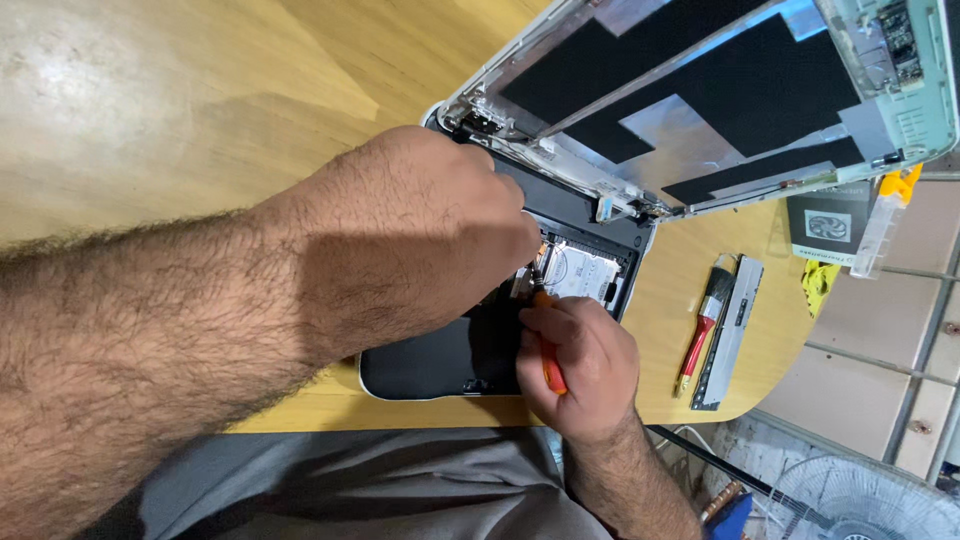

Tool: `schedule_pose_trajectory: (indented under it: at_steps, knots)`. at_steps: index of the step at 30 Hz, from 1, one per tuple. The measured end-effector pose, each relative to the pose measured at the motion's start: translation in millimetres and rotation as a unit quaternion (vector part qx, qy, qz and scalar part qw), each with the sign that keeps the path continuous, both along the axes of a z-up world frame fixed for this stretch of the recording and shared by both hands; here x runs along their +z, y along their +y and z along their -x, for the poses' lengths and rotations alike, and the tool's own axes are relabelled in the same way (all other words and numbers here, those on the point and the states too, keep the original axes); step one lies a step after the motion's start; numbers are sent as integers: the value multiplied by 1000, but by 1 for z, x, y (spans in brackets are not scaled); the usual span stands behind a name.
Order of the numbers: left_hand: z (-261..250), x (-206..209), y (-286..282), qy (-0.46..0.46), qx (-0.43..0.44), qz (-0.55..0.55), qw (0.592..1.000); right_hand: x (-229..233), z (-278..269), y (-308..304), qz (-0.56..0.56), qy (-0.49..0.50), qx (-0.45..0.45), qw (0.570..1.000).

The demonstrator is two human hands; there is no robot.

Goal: The person works on the internal components of a disassembled laptop placed on a wooden table. They use their hands to connect a ribbon cable to the motherboard and then use a screwdriver to secure the hard drive in place.

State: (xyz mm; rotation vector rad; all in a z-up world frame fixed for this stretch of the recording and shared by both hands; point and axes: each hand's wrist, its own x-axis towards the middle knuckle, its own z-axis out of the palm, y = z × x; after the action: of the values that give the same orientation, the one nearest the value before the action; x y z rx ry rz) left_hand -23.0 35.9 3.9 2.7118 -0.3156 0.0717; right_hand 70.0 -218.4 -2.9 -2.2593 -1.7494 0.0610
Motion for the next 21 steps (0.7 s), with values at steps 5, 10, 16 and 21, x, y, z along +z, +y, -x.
schedule_pose_trajectory:
  at_steps: [5,10,16,21]
  knots:
    - [2,-7,-3,-39,15,-3,999,2,1,2,-4,-12,18,1000]
    - [2,-8,-3,-42,17,-7,999,0,-1,-2,-3,-3,19,1000]
    - [4,-5,-2,-30,8,-11,999,-1,0,-1,-16,-7,22,1000]
    - [4,-7,-3,-35,15,-16,999,-3,1,-2,-23,-15,18,999]
